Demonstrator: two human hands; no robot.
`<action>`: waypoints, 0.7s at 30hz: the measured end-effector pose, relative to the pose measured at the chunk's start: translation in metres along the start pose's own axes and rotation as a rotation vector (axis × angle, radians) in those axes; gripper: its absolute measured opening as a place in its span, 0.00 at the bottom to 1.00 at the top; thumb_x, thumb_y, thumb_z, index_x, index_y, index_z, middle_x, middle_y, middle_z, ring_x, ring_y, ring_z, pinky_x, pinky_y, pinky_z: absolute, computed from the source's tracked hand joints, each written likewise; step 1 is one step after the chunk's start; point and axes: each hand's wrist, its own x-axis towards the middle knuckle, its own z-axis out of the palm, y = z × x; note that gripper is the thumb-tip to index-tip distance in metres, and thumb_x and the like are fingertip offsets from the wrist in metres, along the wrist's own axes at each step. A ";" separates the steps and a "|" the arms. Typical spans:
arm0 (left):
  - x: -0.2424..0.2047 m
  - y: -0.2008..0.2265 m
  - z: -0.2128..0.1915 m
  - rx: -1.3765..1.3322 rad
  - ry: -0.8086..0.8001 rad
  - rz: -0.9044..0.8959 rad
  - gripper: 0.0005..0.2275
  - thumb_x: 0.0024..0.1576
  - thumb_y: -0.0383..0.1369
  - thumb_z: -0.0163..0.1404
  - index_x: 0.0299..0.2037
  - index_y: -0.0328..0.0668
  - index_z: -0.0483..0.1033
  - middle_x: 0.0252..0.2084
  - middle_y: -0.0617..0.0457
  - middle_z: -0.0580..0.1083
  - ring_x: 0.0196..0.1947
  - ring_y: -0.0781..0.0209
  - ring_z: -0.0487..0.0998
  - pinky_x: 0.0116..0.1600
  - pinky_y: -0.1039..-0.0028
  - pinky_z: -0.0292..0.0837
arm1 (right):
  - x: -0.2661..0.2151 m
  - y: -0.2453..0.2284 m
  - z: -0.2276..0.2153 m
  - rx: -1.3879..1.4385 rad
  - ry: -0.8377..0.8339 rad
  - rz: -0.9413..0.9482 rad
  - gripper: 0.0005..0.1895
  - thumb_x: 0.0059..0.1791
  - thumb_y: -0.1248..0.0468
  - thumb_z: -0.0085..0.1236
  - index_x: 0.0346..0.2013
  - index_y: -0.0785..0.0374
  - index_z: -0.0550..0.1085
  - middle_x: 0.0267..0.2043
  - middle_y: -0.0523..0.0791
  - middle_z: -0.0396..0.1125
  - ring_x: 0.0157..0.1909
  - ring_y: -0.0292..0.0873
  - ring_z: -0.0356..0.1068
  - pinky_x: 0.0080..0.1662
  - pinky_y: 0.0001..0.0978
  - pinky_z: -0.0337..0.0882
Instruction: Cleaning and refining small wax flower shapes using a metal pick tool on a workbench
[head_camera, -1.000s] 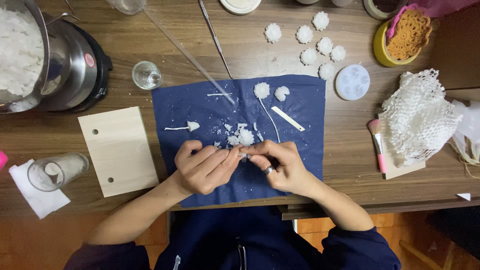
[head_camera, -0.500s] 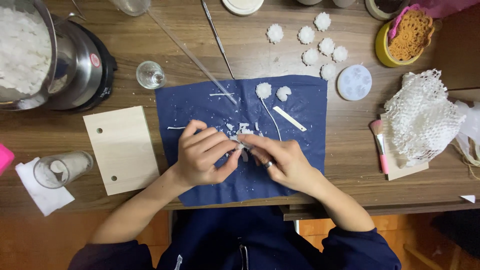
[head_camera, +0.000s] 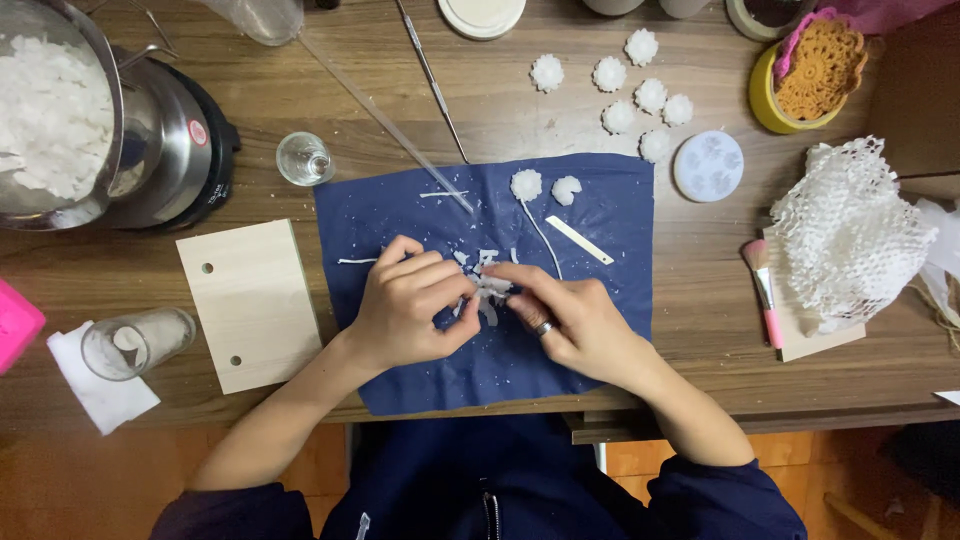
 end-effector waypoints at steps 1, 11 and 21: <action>0.000 0.000 0.000 0.001 -0.001 -0.001 0.06 0.45 0.25 0.49 0.19 0.47 0.70 0.14 0.59 0.62 0.17 0.61 0.66 0.35 0.73 0.61 | -0.001 0.002 0.002 0.002 0.000 0.000 0.16 0.49 0.66 0.46 0.52 0.60 0.68 0.17 0.46 0.67 0.19 0.47 0.69 0.28 0.34 0.71; -0.008 -0.002 0.006 -0.202 -0.101 -0.001 0.02 0.49 0.28 0.49 0.25 0.45 0.73 0.19 0.56 0.68 0.22 0.57 0.72 0.38 0.71 0.64 | -0.005 0.021 0.008 -0.132 0.024 -0.112 0.05 0.46 0.60 0.54 0.35 0.56 0.74 0.19 0.41 0.68 0.20 0.45 0.70 0.23 0.29 0.69; -0.011 -0.017 -0.004 0.200 -0.231 0.193 0.05 0.45 0.28 0.52 0.18 0.45 0.70 0.18 0.56 0.66 0.22 0.59 0.68 0.35 0.69 0.60 | -0.002 0.020 -0.002 -0.440 -0.079 0.077 0.16 0.47 0.51 0.51 0.36 0.61 0.71 0.24 0.48 0.67 0.26 0.53 0.71 0.29 0.40 0.70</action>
